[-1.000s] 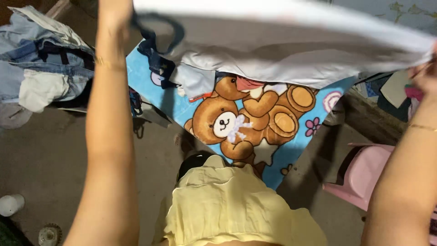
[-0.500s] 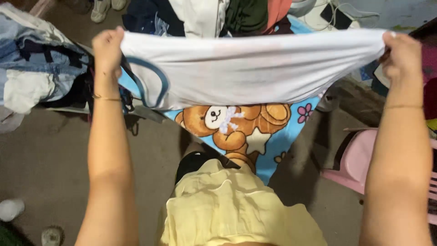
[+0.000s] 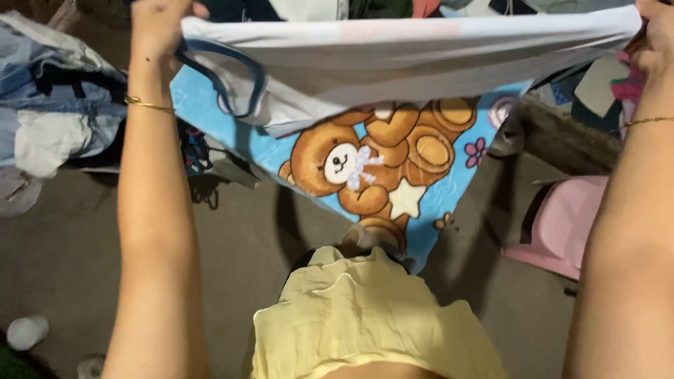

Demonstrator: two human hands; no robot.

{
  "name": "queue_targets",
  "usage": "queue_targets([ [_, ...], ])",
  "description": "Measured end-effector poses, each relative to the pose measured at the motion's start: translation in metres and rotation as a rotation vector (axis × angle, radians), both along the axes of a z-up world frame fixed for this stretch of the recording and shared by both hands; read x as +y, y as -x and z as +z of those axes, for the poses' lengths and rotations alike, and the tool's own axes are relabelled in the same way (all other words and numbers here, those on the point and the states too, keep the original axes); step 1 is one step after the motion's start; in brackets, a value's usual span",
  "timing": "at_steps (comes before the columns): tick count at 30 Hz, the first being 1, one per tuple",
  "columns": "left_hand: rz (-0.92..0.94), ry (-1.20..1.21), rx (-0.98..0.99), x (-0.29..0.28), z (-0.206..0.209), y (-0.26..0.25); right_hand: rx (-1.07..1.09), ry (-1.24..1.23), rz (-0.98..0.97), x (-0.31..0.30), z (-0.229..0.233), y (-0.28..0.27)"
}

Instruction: Folding various items of clothing and organizing them on a small table.

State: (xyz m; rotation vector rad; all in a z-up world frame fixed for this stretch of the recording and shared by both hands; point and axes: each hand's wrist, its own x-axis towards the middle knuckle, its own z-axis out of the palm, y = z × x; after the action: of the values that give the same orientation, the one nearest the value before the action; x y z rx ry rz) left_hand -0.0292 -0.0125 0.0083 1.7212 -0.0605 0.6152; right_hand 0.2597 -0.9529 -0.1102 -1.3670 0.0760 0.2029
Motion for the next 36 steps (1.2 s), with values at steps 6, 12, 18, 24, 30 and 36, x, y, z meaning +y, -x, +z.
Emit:
queue_targets([
  [6, 0.042, -0.213, 0.696, -0.016, -0.072, 0.109, -0.094, 0.562, -0.03, 0.105, -0.027, 0.144],
  [12, 0.194, -0.134, 0.993, -0.036, -0.207, 0.24, 0.575, 0.855, 0.109, 0.133, -0.11, 0.326],
  [18, 0.358, 0.344, 1.541, -0.088, -0.228, 0.334, 1.137, 0.434, 0.224, 0.091, -0.2, 0.424],
  [24, 0.214, 0.613, 1.575, -0.093, -0.232, 0.345, 0.973, 0.665, 0.38, 0.108, -0.12, 0.372],
  [30, -0.095, 1.107, 0.788, -0.094, -0.177, 0.212, 0.493, 0.317, 0.475, 0.137, -0.035, 0.184],
  [36, -0.008, 1.163, 0.512, -0.122, -0.097, 0.116, 0.279, 0.384, 0.531, 0.211, 0.131, 0.06],
])
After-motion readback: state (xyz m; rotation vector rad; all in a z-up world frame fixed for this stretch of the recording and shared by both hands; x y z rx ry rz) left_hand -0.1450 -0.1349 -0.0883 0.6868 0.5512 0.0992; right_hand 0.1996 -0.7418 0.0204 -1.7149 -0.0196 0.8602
